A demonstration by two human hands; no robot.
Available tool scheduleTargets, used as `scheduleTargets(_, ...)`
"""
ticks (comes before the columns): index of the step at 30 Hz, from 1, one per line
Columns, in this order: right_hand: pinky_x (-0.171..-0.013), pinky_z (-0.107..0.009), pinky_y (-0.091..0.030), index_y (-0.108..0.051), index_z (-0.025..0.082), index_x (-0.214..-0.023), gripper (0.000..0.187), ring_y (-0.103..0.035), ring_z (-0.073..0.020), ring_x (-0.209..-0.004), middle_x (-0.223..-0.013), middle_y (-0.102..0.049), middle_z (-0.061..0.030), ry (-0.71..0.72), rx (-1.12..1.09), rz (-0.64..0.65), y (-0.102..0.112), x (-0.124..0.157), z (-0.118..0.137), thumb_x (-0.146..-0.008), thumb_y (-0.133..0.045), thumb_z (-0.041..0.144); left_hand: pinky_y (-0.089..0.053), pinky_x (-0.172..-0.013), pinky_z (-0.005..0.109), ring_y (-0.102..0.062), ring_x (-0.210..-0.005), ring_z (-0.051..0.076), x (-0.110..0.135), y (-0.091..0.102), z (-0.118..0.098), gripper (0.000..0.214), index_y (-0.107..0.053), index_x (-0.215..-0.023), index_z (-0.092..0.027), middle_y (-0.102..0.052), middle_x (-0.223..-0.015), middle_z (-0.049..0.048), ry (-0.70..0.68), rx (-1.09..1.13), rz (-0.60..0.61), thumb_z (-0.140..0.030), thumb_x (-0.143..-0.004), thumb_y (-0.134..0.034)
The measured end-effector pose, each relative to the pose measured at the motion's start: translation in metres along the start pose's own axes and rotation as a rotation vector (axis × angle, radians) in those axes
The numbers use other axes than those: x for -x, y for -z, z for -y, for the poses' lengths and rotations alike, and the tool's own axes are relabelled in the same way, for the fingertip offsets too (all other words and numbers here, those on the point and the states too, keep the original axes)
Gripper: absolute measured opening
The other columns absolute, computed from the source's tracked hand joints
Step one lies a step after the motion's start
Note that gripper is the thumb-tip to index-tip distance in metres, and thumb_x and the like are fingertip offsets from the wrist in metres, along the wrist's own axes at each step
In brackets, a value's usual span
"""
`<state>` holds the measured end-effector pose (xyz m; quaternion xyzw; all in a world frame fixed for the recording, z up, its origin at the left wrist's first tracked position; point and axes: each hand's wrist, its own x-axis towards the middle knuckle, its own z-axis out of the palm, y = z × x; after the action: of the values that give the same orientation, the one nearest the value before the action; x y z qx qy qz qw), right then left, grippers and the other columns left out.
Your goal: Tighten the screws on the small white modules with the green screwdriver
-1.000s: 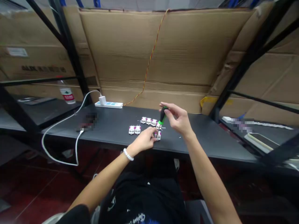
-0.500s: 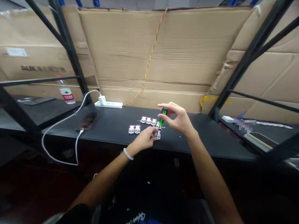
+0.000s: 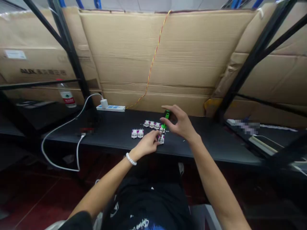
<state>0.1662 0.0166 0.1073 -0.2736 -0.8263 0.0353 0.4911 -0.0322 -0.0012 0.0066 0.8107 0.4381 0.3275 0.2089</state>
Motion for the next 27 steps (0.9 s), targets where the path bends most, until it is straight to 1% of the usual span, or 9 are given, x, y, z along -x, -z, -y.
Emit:
scheduleTargets(2,-0.094,-0.042,-0.061,-0.056,0.029,-0.155,0.052,-0.07,-0.0243,-0.105,-0.131,-0.07,-0.0116,-0.011,-0.126,0.065,0.0,0.003,-0.001,-0.105,-0.061,0.041,-0.056,-0.084,0.035,-0.069,-0.083,0.02,0.0,0.0,0.0,0.026,-0.064,-0.113,-0.019,-0.069,-0.104,0.0052,0.003,0.001,-0.002,-0.01,-0.089,-0.069)
scheduleTargets(4,-0.099,-0.043,-0.061,-0.05,0.032,-0.161,0.054,-0.072,-0.024,-0.113,-0.14,-0.068,-0.0106,-0.035,-0.267,0.104,0.0,0.005,-0.003,-0.108,-0.055,0.038,-0.056,-0.084,0.034,-0.069,-0.083,0.02,0.0,-0.001,0.001,0.026,-0.064,-0.113,-0.019,-0.069,-0.105,0.0053,-0.001,0.005,0.001,-0.009,-0.089,-0.068)
scheduleTargets(8,-0.078,-0.036,-0.062,-0.075,0.027,-0.129,0.039,-0.066,-0.0193,-0.082,-0.104,-0.072,-0.0058,-0.056,-0.133,-0.008,0.0,0.002,-0.004,-0.095,-0.077,0.046,-0.056,-0.085,0.034,-0.069,-0.082,0.019,0.0,-0.002,0.003,0.026,-0.064,-0.113,-0.02,-0.069,-0.108,0.0057,-0.023,0.003,-0.008,-0.008,-0.089,-0.066)
scheduleTargets(10,-0.073,-0.036,-0.06,-0.078,0.026,-0.122,0.039,-0.061,-0.0184,-0.074,-0.097,-0.07,-0.0054,-0.038,-0.018,-0.052,0.001,0.001,-0.002,-0.091,-0.081,0.048,-0.057,-0.086,0.035,-0.069,-0.083,0.019,0.0,-0.002,0.002,0.026,-0.064,-0.113,-0.019,-0.069,-0.108,0.0059,-0.021,0.0,-0.01,-0.009,-0.089,-0.067)
scheduleTargets(14,-0.091,-0.043,-0.062,-0.057,0.029,-0.156,0.052,-0.07,-0.0253,-0.104,-0.131,-0.071,-0.0125,-0.027,-0.128,0.055,0.003,0.002,0.001,-0.105,-0.058,0.042,-0.058,-0.085,0.036,-0.069,-0.083,0.02,0.0,-0.002,0.001,0.027,-0.064,-0.114,-0.018,-0.069,-0.106,0.0059,-0.016,-0.005,-0.005,-0.01,-0.089,-0.067)
scheduleTargets(16,-0.095,-0.044,-0.063,-0.054,0.029,-0.158,0.051,-0.071,-0.0251,-0.108,-0.133,-0.072,-0.0117,-0.032,-0.199,0.094,0.003,0.003,0.001,-0.108,-0.052,0.038,-0.058,-0.085,0.036,-0.069,-0.083,0.02,0.0,-0.002,0.001,0.027,-0.064,-0.113,-0.019,-0.069,-0.105,0.0057,-0.02,-0.009,-0.005,-0.009,-0.089,-0.067)
scheduleTargets(20,-0.07,-0.037,-0.059,-0.076,0.023,-0.125,0.035,-0.061,-0.0176,-0.07,-0.099,-0.072,-0.0068,-0.038,-0.007,-0.019,0.001,0.001,0.004,-0.097,-0.071,0.045,-0.058,-0.085,0.036,-0.069,-0.083,0.02,0.0,-0.002,0.001,0.028,-0.065,-0.113,-0.019,-0.07,-0.106,0.0059,-0.019,-0.012,-0.013,-0.008,-0.087,-0.066)
scheduleTargets(22,-0.066,-0.037,-0.057,-0.077,0.022,-0.119,0.036,-0.055,-0.0156,-0.063,-0.094,-0.069,-0.0058,-0.046,0.08,-0.048,0.001,0.0,0.007,-0.094,-0.075,0.048,-0.058,-0.084,0.037,-0.069,-0.082,0.021,0.0,-0.002,0.001,0.027,-0.065,-0.113,-0.019,-0.07,-0.106,0.0066,-0.023,-0.002,-0.014,-0.01,-0.088,-0.066)
scheduleTargets(27,-0.095,-0.043,-0.062,-0.053,0.029,-0.159,0.053,-0.072,-0.0244,-0.109,-0.136,-0.069,-0.0121,-0.004,-0.153,0.098,0.005,0.002,0.007,-0.106,-0.053,0.034,-0.057,-0.083,0.036,-0.069,-0.082,0.02,-0.001,-0.003,0.002,0.026,-0.064,-0.112,-0.018,-0.069,-0.107,0.0067,-0.027,0.004,-0.016,-0.009,-0.088,-0.066)
